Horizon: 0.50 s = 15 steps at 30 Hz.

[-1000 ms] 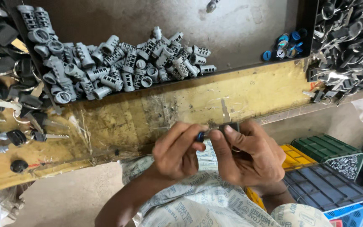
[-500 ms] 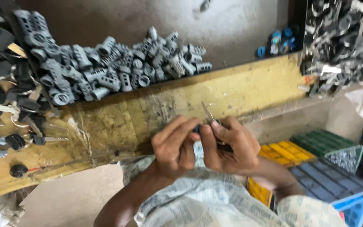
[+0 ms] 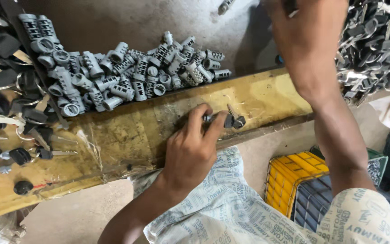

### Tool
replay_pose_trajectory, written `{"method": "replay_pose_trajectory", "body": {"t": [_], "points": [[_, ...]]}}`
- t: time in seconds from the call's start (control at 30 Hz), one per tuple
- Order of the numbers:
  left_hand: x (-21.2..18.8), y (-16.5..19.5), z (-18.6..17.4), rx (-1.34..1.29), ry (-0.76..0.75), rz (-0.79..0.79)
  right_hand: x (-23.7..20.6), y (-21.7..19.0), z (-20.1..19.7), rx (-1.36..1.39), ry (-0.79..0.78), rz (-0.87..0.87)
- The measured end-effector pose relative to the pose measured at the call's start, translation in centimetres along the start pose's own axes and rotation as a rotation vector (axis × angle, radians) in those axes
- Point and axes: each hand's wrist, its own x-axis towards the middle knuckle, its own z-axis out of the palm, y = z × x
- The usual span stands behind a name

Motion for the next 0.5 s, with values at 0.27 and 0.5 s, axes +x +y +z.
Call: {"method": "replay_pose_trajectory", "body": {"t": [0.27,0.5], "points": [[-1.0,-1.1,-0.9,-0.416,0.121,-0.217,0.2,0.8,0.6,-0.01,-0.021,-0.039],[-1.3,-2.3,-2.2,-1.021,0.054,-0.459,-2.0,-9.5,-4.6,0.672,-0.466,0.081]]}}
